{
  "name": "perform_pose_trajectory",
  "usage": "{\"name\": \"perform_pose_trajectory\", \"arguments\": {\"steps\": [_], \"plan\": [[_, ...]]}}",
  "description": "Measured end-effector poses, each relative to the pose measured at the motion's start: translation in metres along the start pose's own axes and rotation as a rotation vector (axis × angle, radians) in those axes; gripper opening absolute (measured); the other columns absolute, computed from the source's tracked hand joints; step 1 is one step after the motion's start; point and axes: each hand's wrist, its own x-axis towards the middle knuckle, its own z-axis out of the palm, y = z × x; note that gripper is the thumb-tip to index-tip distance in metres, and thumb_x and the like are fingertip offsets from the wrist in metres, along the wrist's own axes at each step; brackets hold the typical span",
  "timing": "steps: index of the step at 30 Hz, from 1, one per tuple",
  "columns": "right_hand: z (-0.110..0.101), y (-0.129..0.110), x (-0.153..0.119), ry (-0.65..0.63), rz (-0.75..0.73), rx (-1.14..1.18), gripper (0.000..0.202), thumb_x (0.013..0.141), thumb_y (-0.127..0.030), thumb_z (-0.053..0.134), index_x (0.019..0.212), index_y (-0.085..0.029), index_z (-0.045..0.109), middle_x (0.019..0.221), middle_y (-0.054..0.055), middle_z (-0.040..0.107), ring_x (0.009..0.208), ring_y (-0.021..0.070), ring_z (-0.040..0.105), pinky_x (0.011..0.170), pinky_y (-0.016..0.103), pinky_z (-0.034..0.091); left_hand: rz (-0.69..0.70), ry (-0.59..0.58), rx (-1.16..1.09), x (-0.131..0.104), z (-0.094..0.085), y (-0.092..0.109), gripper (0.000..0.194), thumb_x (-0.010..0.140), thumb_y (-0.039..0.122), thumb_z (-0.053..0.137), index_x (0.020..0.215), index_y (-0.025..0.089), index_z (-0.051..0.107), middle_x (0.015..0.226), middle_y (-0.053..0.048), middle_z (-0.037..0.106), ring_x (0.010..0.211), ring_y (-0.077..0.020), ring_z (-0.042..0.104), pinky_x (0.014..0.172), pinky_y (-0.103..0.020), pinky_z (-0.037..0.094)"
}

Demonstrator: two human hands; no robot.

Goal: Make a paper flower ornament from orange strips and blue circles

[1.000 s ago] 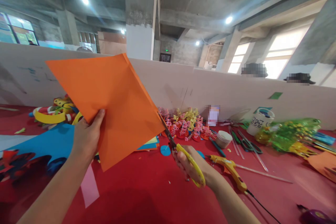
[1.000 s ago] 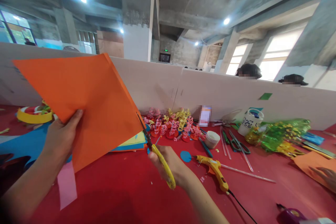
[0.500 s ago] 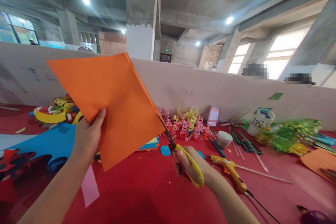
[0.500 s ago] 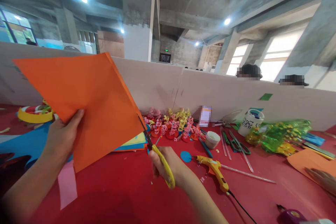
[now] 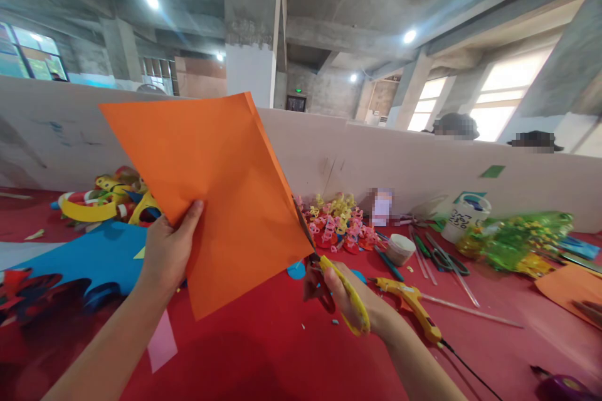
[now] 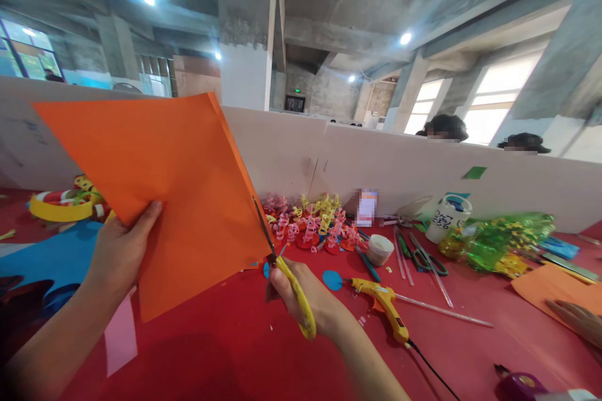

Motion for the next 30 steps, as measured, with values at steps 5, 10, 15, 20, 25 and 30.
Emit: {"name": "perform_pose_trajectory", "arguments": {"steps": [5, 10, 15, 20, 25, 30], "plan": [[0.004, 0.002, 0.002, 0.053, 0.022, 0.029, 0.06, 0.082, -0.07, 0.017, 0.065, -0.018, 0.044, 0.055, 0.0, 0.049, 0.045, 0.0095, 0.046, 0.046, 0.022, 0.04, -0.02, 0.034, -0.037, -0.002, 0.001, 0.001, 0.041, 0.067, 0.044, 0.067, 0.097, 0.015, 0.066, 0.107, -0.009, 0.068, 0.103, -0.033, 0.058, 0.08, -0.041, 0.052], [0.01, 0.01, 0.002, 0.076, 0.074, 0.123, 0.056, 0.077, -0.073, 0.022, 0.064, -0.021, 0.036, 0.048, -0.006, 0.034, 0.037, 0.0075, 0.039, 0.038, 0.021, 0.039, -0.014, 0.058, -0.015, -0.004, 0.002, 0.006, 0.039, 0.066, 0.044, 0.067, 0.094, 0.016, 0.067, 0.106, -0.009, 0.068, 0.102, -0.0336, 0.058, 0.08, -0.043, 0.052], [0.009, 0.009, 0.003, 0.095, 0.055, 0.052, 0.058, 0.076, -0.075, 0.019, 0.064, -0.021, 0.033, 0.049, -0.006, 0.034, 0.038, 0.0065, 0.035, 0.036, 0.019, 0.035, -0.019, 0.061, 0.001, -0.002, 0.001, 0.006, 0.041, 0.064, 0.046, 0.066, 0.092, 0.016, 0.067, 0.105, -0.01, 0.068, 0.103, -0.0359, 0.058, 0.082, -0.047, 0.05], [0.007, 0.007, 0.002, 0.115, 0.028, -0.004, 0.058, 0.076, -0.076, 0.019, 0.063, -0.021, 0.033, 0.048, -0.005, 0.033, 0.039, 0.0063, 0.03, 0.035, 0.019, 0.025, -0.03, 0.066, 0.003, 0.0, 0.0, 0.005, 0.04, 0.065, 0.045, 0.067, 0.092, 0.015, 0.067, 0.103, -0.01, 0.069, 0.103, -0.0355, 0.058, 0.081, -0.045, 0.051], [0.01, 0.01, 0.002, 0.142, 0.028, 0.023, 0.055, 0.078, -0.074, 0.022, 0.064, -0.021, 0.032, 0.05, -0.005, 0.033, 0.04, 0.0065, 0.027, 0.035, 0.02, 0.021, -0.052, 0.031, -0.033, 0.0, -0.001, 0.003, 0.04, 0.067, 0.043, 0.067, 0.095, 0.015, 0.067, 0.107, -0.01, 0.068, 0.101, -0.0333, 0.059, 0.08, -0.041, 0.053], [0.01, 0.011, 0.002, 0.146, 0.049, 0.078, 0.058, 0.073, -0.077, 0.027, 0.062, -0.021, 0.033, 0.049, -0.005, 0.03, 0.04, 0.0067, 0.027, 0.033, 0.02, 0.022, -0.064, 0.026, -0.075, -0.001, 0.0, 0.003, 0.038, 0.067, 0.041, 0.068, 0.095, 0.015, 0.067, 0.107, -0.008, 0.068, 0.102, -0.0324, 0.059, 0.079, -0.039, 0.054]]}}
